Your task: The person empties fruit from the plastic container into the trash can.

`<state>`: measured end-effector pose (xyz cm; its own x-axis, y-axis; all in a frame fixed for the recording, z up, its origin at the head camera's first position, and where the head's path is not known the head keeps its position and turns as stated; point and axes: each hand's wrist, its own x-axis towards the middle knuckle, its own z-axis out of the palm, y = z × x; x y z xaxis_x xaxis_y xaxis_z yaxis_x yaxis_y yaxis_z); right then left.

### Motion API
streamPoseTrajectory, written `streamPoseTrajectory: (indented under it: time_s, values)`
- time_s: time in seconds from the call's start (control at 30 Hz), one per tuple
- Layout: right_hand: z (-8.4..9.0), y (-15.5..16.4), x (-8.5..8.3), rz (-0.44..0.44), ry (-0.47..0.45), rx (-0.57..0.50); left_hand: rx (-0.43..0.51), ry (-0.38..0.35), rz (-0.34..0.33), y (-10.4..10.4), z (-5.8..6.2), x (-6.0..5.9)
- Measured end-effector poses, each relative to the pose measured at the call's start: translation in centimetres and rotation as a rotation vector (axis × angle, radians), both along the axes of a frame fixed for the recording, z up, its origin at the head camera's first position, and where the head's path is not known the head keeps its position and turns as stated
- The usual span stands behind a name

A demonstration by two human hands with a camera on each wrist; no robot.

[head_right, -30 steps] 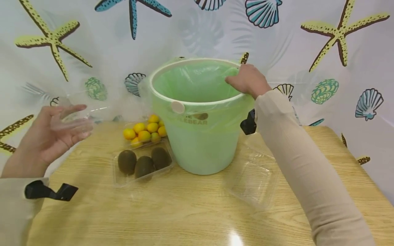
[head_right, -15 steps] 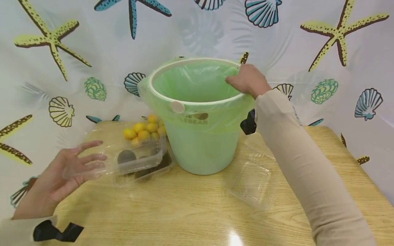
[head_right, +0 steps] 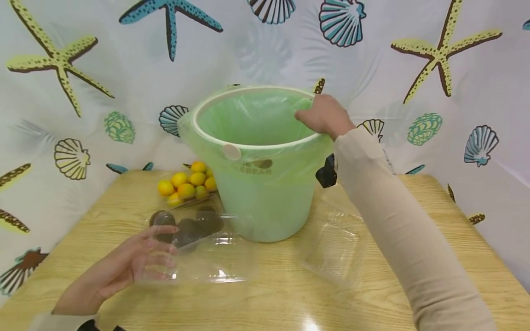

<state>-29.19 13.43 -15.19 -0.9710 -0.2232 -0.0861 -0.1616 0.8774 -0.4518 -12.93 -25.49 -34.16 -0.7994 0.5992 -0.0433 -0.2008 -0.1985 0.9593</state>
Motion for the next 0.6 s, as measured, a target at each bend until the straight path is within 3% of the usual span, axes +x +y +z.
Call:
streamPoseTrajectory:
  time_s: [0.33,0.6]
  values:
    - [-0.1,0.0,0.0,-0.016,-0.011,0.012,-0.028,-0.091,-0.055,3.3,-2.8,0.0]
    - [0.1,-0.1,0.0,-0.019,-0.008,0.026,-0.027,-0.137,-0.045,5.1,-4.1,-0.1]
